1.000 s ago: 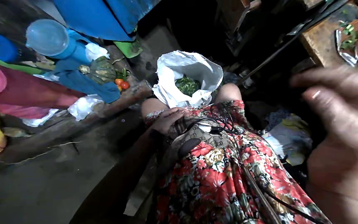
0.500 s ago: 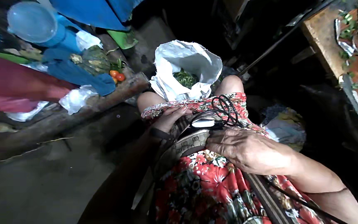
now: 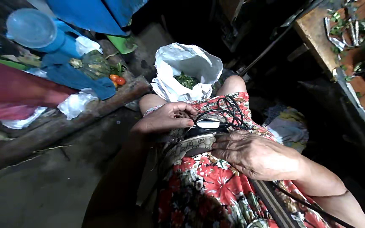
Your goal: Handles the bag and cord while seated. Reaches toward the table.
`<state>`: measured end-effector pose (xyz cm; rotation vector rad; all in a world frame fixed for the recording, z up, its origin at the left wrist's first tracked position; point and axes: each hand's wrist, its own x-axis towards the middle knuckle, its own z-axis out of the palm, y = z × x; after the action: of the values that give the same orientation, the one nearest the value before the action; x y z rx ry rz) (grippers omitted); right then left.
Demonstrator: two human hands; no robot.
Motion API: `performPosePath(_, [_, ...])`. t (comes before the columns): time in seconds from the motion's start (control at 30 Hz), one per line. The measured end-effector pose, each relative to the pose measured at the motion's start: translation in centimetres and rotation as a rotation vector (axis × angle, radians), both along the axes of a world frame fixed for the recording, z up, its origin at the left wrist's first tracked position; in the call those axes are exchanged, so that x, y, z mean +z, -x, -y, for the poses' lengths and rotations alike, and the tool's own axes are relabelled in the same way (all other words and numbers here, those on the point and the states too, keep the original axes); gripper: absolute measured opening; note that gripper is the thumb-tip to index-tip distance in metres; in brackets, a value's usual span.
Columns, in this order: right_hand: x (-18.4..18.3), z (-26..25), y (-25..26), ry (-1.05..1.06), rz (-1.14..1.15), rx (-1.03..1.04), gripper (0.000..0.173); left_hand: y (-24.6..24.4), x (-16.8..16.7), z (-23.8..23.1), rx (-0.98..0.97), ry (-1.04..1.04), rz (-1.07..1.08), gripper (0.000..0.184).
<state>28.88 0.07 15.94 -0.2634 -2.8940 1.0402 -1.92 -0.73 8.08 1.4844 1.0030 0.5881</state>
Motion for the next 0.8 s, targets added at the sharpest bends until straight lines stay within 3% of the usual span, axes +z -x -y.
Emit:
performPosePath(0.17, [0.3, 0.9, -0.1, -0.019, 0.007, -0.001, 0.034, -1.7, 2.9, 0.2, -0.037, -0.102, -0.213, 0.026])
performPosePath(0.3, [0.4, 1.7, -0.4, -0.024, -0.004, -0.014, 0.034, -2.5, 3.6, 0.3, -0.161, -0.244, -0.378, 0.027])
performPosePath(0.47, [0.7, 2.7, -1.1, -0.049, -0.018, -0.037, 0.034, -3.1, 3.2, 0.5, -0.181, -0.365, -0.370, 0.026])
performPosePath(0.8, [1.0, 3.8, -2.4, -0.098, -0.048, -0.079, 0.032, -5.1, 4.3, 1.8, 0.009, -0.635, -0.363, 0.024])
